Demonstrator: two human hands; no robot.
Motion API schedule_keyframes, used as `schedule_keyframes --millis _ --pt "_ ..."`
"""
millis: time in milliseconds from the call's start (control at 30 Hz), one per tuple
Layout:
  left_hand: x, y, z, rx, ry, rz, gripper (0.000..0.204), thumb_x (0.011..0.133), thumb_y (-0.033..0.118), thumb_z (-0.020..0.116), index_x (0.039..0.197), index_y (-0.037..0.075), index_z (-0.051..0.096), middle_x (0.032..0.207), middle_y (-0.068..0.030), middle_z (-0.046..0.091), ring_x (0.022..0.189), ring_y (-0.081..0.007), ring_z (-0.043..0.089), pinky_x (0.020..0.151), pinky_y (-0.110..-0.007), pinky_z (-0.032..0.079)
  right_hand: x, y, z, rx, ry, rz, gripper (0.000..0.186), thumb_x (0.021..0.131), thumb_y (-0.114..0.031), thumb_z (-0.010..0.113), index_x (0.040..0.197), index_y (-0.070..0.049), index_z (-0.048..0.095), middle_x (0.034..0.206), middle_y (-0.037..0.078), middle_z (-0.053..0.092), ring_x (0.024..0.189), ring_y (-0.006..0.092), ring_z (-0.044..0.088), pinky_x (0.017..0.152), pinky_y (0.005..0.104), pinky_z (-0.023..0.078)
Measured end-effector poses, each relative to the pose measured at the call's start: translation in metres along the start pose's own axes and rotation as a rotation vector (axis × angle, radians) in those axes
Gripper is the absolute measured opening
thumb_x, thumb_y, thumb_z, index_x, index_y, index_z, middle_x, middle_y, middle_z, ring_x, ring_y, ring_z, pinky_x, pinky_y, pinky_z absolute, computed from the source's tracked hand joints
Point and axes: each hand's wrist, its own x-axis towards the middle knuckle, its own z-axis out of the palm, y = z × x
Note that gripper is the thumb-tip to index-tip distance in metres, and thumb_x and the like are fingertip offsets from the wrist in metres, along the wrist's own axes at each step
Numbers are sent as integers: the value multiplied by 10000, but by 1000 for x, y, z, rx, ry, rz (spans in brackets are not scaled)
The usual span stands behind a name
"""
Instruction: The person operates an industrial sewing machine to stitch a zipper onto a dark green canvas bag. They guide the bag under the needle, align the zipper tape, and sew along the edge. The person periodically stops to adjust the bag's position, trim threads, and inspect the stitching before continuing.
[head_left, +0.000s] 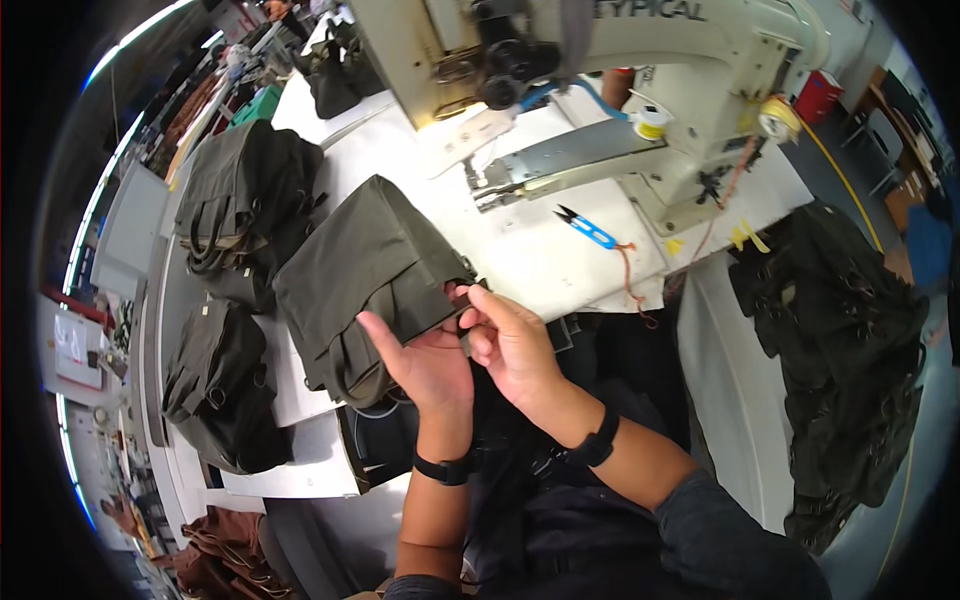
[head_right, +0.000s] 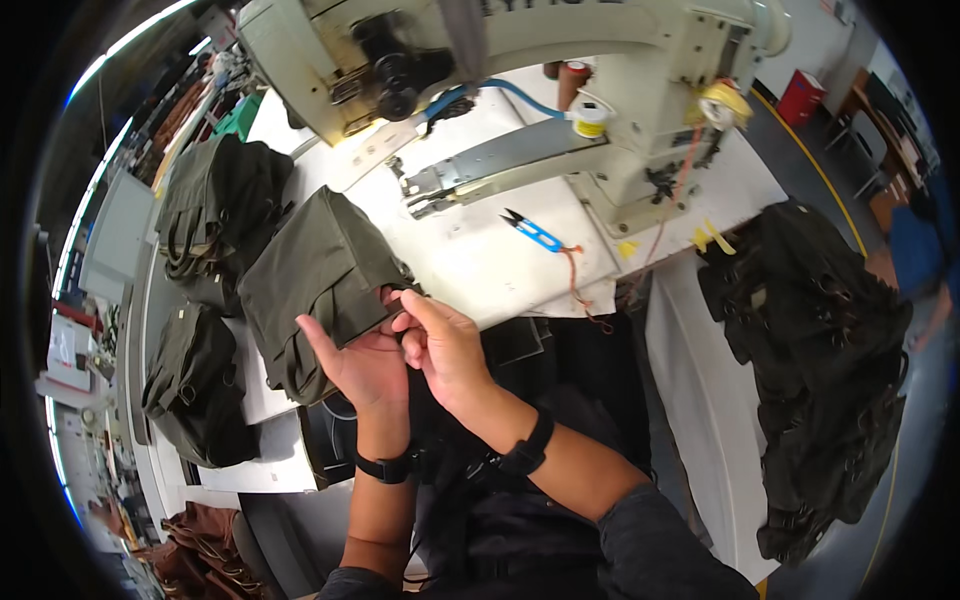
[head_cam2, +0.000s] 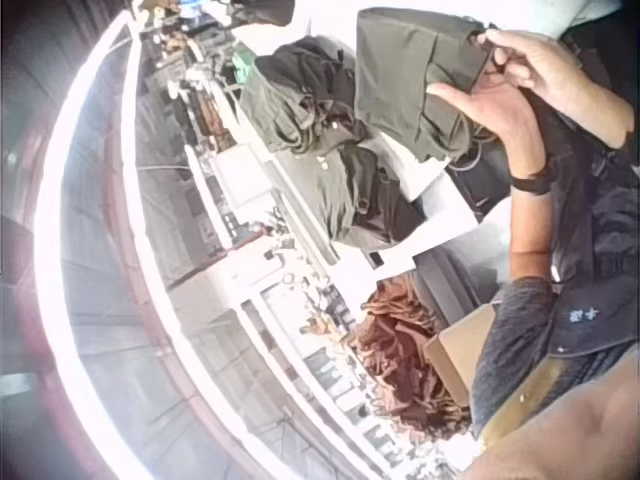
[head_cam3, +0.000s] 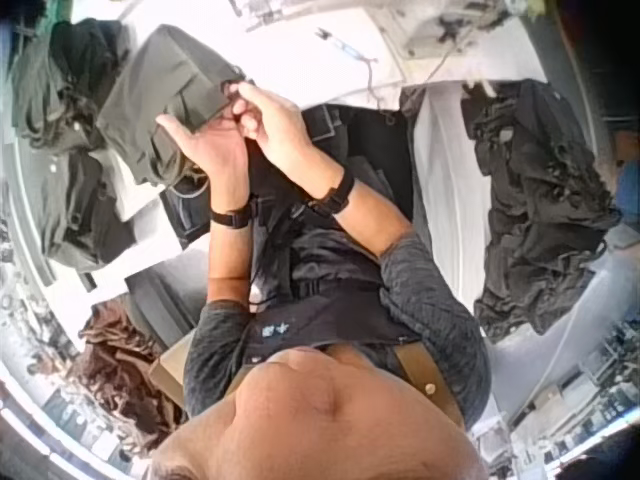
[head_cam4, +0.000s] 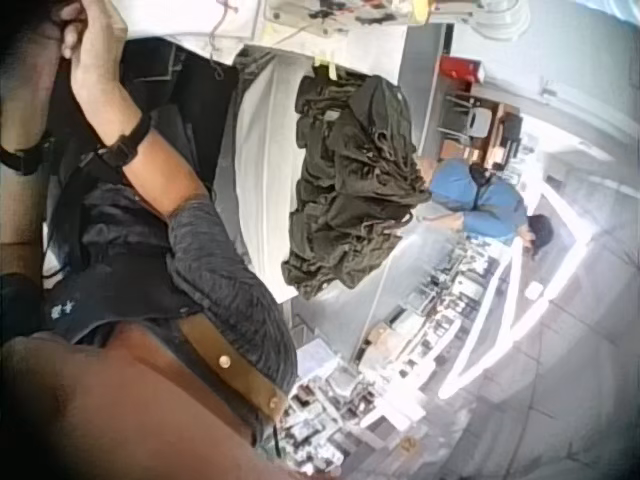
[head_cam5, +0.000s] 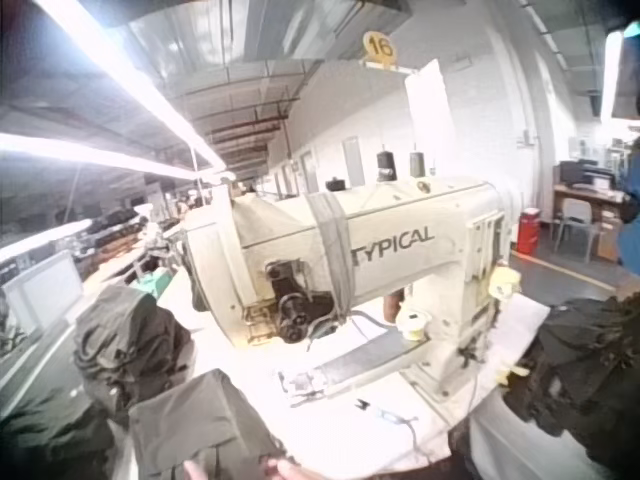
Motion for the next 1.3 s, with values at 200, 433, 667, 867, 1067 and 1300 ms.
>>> schedule_keyframes --millis 200,433,667,867,1067,1300 --pt "29 10 9 -25 4 64 683 1094 594 404 1288 -30 605 1165 -183 700 1033 -315 689 917 -414 570 30 -3 20 14 54 6 302 1056 -279 642 1155 -7 727 845 44 723 568 80 569 508 227 419" --pt "73 10 6 186 22 111 522 1124 451 436 1336 -7 567 1222 -152 681 1092 -296 681 981 -445 566 51 -29 2 -322 -9 170 398 1078 -342 593 1155 26 725 843 62 719 573 83 602 502 214 452" --pt "95 9 12 92 -43 204 599 1098 466 513 1458 -12 486 1463 -151 568 1323 -320 570 1122 -528 491 47 -97 -18 -798 -43 -208 335 1084 -220 552 1070 58 738 773 58 692 561 67 577 497 213 454" --pt "86 -1 13 -194 68 180 619 1088 512 495 1473 27 490 1485 -161 563 1310 -349 584 1118 -581 485 43 -111 -23 -801 0 -243 317 1071 -239 584 1052 38 736 756 40 677 568 67 574 512 213 442" --pt "66 -13 17 -78 78 72 550 1131 479 397 1359 8 565 1218 -135 701 1064 -271 679 981 -417 539 29 -108 -22 -827 -20 -285 313 1087 -215 563 1041 31 752 750 52 672 568 69 562 508 210 428" --pt "106 -4 25 17 -131 -9 529 1141 395 394 1404 -55 485 1341 -210 631 1130 -363 661 1002 -494 559 39 -117 -13 -1266 42 -992 184 1049 -111 620 1079 27 738 864 64 706 740 135 646 677 277 517"
